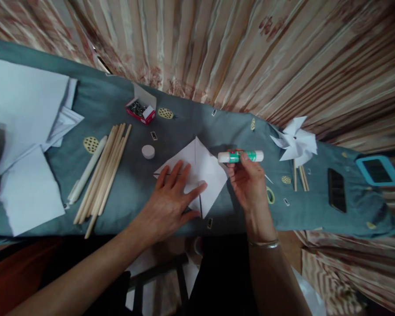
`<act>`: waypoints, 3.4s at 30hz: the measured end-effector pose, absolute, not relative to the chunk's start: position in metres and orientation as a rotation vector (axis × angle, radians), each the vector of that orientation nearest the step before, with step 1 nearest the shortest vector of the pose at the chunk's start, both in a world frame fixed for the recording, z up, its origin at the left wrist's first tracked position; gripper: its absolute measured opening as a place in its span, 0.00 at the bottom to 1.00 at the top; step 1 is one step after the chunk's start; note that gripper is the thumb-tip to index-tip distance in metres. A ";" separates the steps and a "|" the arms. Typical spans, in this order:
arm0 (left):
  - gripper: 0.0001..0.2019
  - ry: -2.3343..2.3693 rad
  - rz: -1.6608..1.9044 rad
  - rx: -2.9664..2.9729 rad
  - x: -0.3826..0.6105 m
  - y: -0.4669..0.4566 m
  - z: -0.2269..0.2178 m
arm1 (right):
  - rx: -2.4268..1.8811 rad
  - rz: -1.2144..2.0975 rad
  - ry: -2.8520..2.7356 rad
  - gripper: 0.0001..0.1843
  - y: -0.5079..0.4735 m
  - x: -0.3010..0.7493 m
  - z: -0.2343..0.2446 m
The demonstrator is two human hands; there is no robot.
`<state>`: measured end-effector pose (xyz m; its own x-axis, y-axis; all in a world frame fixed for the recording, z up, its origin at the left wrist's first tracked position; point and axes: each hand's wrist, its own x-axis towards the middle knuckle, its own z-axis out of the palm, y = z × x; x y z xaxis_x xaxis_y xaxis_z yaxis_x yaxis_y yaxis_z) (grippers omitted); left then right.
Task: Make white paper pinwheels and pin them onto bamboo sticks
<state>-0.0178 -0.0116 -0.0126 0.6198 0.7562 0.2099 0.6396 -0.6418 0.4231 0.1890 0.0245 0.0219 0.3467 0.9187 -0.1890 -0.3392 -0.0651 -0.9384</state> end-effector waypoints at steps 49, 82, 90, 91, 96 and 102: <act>0.15 1.111 1.124 0.845 -0.034 0.021 0.042 | -0.990 1.642 -0.480 0.16 0.002 0.159 0.027; 0.17 1.250 0.850 1.256 -0.043 0.009 0.049 | -1.092 1.622 -0.869 0.18 -0.002 0.148 0.017; 0.21 1.554 1.056 1.337 -0.077 0.024 0.023 | -1.318 1.148 -1.234 0.17 -0.005 0.163 0.014; 0.20 1.635 1.089 1.416 -0.084 0.028 0.020 | -1.365 1.080 -1.281 0.16 -0.006 0.168 0.014; 0.14 1.945 0.724 2.051 -0.110 0.037 0.015 | -1.524 0.756 -1.657 0.12 -0.019 0.185 0.010; 0.17 1.964 0.485 2.437 -0.108 0.032 0.022 | -1.358 0.422 -2.014 0.12 -0.029 0.187 0.002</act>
<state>-0.1080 0.0317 0.0222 0.1845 0.9502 0.2514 0.9580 -0.2310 0.1701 0.1867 -0.0292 0.0022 -0.2401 0.9080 0.3434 0.6941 0.4079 -0.5931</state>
